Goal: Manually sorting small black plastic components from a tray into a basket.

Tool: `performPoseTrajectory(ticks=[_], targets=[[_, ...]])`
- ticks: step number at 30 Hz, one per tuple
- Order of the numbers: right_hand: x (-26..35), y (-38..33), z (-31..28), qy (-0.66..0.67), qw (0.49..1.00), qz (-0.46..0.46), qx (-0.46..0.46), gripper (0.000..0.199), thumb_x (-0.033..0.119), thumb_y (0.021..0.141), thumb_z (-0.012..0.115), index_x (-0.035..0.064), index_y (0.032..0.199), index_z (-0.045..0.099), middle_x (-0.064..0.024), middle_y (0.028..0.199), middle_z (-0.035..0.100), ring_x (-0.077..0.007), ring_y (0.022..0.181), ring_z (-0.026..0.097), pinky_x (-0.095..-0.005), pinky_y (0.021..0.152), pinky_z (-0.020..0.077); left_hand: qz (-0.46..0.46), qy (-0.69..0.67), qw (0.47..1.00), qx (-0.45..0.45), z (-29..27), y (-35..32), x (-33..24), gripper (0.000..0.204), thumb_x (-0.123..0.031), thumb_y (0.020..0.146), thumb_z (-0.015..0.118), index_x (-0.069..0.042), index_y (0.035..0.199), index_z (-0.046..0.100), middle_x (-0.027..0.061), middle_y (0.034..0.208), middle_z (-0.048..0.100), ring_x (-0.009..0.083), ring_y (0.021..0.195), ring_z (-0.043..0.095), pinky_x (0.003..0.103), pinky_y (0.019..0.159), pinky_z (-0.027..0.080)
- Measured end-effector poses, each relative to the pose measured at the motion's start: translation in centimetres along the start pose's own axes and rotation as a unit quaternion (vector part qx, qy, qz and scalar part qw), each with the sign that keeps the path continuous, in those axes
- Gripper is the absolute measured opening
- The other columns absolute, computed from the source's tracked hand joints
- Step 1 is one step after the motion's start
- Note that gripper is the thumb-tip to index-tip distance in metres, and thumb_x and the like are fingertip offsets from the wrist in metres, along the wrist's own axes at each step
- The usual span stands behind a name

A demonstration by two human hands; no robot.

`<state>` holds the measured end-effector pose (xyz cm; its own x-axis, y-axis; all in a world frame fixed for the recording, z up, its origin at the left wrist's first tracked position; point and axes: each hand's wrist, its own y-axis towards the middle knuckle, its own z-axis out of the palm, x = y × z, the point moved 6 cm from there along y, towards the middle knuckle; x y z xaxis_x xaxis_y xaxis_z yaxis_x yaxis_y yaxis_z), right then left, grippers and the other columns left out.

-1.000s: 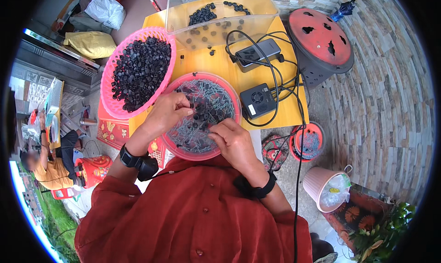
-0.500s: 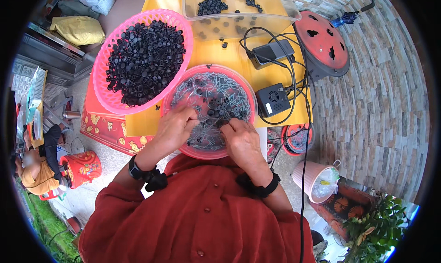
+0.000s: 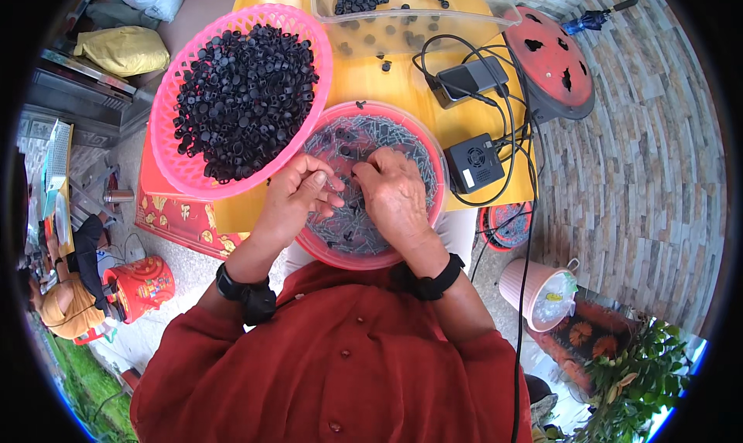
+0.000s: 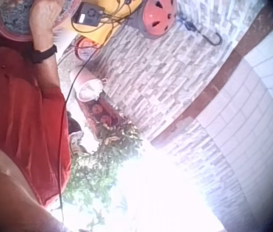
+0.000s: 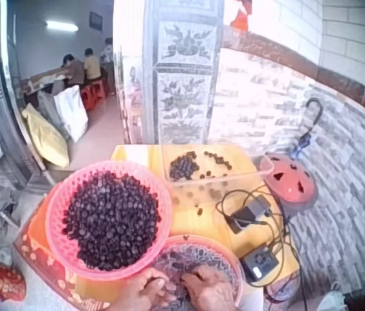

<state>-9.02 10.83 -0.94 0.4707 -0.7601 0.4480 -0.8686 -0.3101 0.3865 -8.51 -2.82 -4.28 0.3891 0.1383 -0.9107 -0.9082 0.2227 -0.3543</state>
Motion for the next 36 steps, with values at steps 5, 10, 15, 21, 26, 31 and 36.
performPoseTrajectory(ticks=[5,10,15,21,26,31,36], targets=[[-0.6,-0.6,-0.2,0.047,0.998,-0.001,-0.043,0.013,0.009,0.067,0.067,0.0065,0.079,0.063,-0.007,0.078,0.054,-0.0256,0.076,0.054,-0.0358,0.067,0.0432,0.01,-0.052,0.999,0.001,0.3,-0.2,0.7,0.009,-0.009,0.093,0.044,-0.003,0.094,0.05,0.0096,0.087,0.059,0.0124,0.07,0.06,0.022,0.057,0.048],[0.1,-0.9,-0.7,0.045,0.997,-0.024,-0.06,0.017,0.01,0.064,0.068,0.0068,0.08,0.063,-0.0065,0.081,0.053,-0.0254,0.079,0.053,-0.0353,0.066,0.042,0.028,-0.071,0.997,-0.015,0.9,-1.0,1.1,0.009,-0.009,0.092,0.046,-0.003,0.096,0.052,0.008,0.086,0.059,0.0123,0.072,0.06,0.021,0.06,0.048],[0.1,-1.2,0.0,0.029,0.999,-0.045,-0.002,0.018,0.008,0.065,0.068,0.0065,0.082,0.063,-0.0075,0.079,0.052,-0.0275,0.079,0.052,-0.0394,0.076,0.0427,0.069,-0.004,0.994,-0.081,1.0,-2.2,0.7,0.01,-0.009,0.091,0.048,-0.002,0.094,0.054,0.0046,0.084,0.057,0.0115,0.072,0.06,0.021,0.06,0.048],[-1.4,-2.7,-1.2,0.26,0.963,0.065,-0.019,0.014,0.0,0.073,0.065,0.0038,0.086,0.062,-0.0053,0.082,0.058,-0.0185,0.077,0.057,-0.0304,0.071,0.047,0.078,0.009,0.994,-0.076,1.4,-2.9,0.4,0.01,-0.008,0.09,0.051,-0.001,0.094,0.056,0.0046,0.085,0.058,0.012,0.071,0.06,0.021,0.059,0.048],[-2.1,-4.4,-0.4,0.609,0.77,0.183,0.064,0.013,-0.002,0.081,0.061,0.002,0.093,0.059,0.0,0.085,0.061,-0.0057,0.073,0.055,-0.0203,0.062,0.0455,0.088,-0.001,0.995,-0.04,3.5,-4.2,-0.4,0.013,-0.005,0.087,0.054,0.0,0.099,0.057,0.0059,0.087,0.06,0.0113,0.071,0.06,0.022,0.062,0.049],[-1.3,-5.6,-1.6,0.603,0.776,0.176,0.06,0.016,-0.002,0.081,0.06,0.0017,0.096,0.059,0.0,0.086,0.059,-0.0063,0.073,0.056,-0.0203,0.063,0.046,0.104,-0.004,0.994,-0.027,4.2,-5.1,-0.7,0.016,-0.002,0.086,0.054,0.001,0.102,0.058,0.0061,0.088,0.06,0.0105,0.073,0.059,0.022,0.064,0.049],[-0.5,-6.0,-2.8,0.541,0.833,0.113,0.023,0.026,-0.006,0.079,0.06,0.0021,0.103,0.059,-0.0022,0.093,0.053,-0.009,0.084,0.056,-0.0216,0.069,0.0477,0.116,0.057,0.992,-0.006,4.6,-5.9,-1.0,0.018,0.001,0.083,0.056,-0.001,0.101,0.057,0.0026,0.086,0.058,0.0076,0.075,0.056,0.02,0.066,0.047]])
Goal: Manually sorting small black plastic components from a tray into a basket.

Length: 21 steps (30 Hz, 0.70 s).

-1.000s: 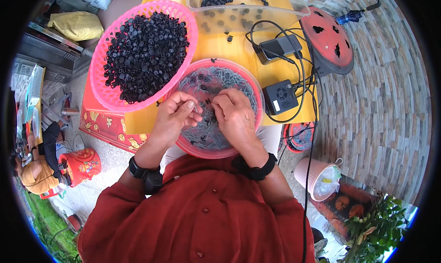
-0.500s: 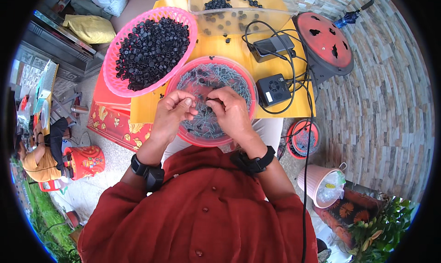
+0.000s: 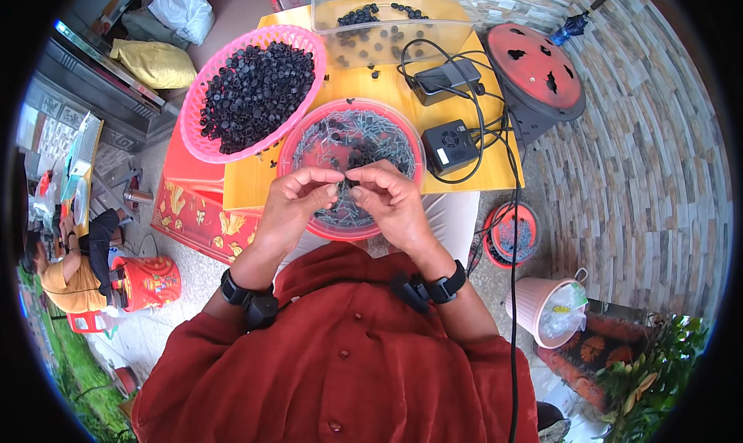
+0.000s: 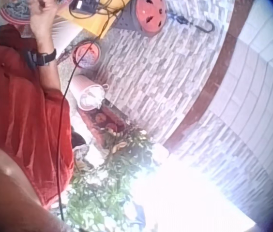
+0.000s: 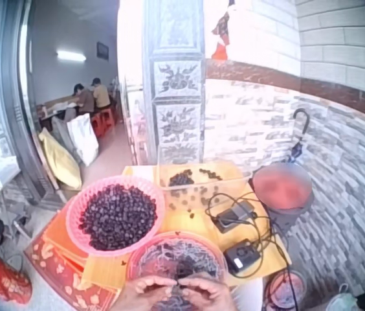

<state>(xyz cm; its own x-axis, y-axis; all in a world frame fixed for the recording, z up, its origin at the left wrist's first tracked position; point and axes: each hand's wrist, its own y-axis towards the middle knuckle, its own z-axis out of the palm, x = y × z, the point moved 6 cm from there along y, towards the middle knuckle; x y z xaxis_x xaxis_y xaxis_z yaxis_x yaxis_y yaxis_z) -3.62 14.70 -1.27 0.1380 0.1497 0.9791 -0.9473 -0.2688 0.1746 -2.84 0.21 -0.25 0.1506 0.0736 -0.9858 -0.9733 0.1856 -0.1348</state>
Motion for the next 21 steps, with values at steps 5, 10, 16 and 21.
performPoseTrajectory(ticks=[5,10,16,21], targets=[[0.2,-0.6,0.5,0.024,0.999,-0.007,-0.032,0.027,-0.009,0.075,0.06,0.0024,0.1,0.059,-0.0026,0.093,0.053,-0.0098,0.087,0.055,-0.0215,0.072,0.0481,0.061,0.003,0.998,-0.007,0.3,0.0,0.0,0.022,0.005,0.08,0.057,-0.002,0.101,0.057,0.0013,0.082,0.057,0.0071,0.075,0.055,0.022,0.066,0.046],[0.9,-1.0,0.7,-0.053,0.998,-0.03,-0.025,0.026,-0.009,0.073,0.062,0.0014,0.096,0.058,-0.0034,0.092,0.053,-0.0099,0.081,0.057,-0.0212,0.069,0.0485,0.09,0.064,0.994,-0.002,0.7,-0.2,-0.4,0.025,0.007,0.077,0.057,-0.002,0.101,0.056,0.0008,0.079,0.057,0.006,0.073,0.054,0.021,0.065,0.046],[1.5,-1.7,1.1,-0.117,0.991,-0.06,-0.036,0.024,-0.009,0.071,0.063,0.0002,0.093,0.06,-0.005,0.092,0.057,-0.0102,0.073,0.057,-0.0213,0.063,0.0477,0.185,0.18,0.966,-0.005,0.9,-0.8,-1.3,0.032,0.01,0.075,0.057,-0.003,0.104,0.055,0.0002,0.077,0.056,0.0057,0.069,0.054,0.021,0.061,0.045],[1.0,-2.1,1.4,-0.101,0.994,0.012,-0.029,0.022,-0.01,0.075,0.06,0.0002,0.094,0.06,-0.0061,0.09,0.06,-0.009,0.076,0.058,-0.0221,0.067,0.0488,0.226,0.285,0.931,-0.015,1.1,-1.4,-2.2,0.03,0.009,0.073,0.058,-0.001,0.102,0.057,0.0051,0.076,0.059,0.0094,0.067,0.058,0.022,0.059,0.047]])
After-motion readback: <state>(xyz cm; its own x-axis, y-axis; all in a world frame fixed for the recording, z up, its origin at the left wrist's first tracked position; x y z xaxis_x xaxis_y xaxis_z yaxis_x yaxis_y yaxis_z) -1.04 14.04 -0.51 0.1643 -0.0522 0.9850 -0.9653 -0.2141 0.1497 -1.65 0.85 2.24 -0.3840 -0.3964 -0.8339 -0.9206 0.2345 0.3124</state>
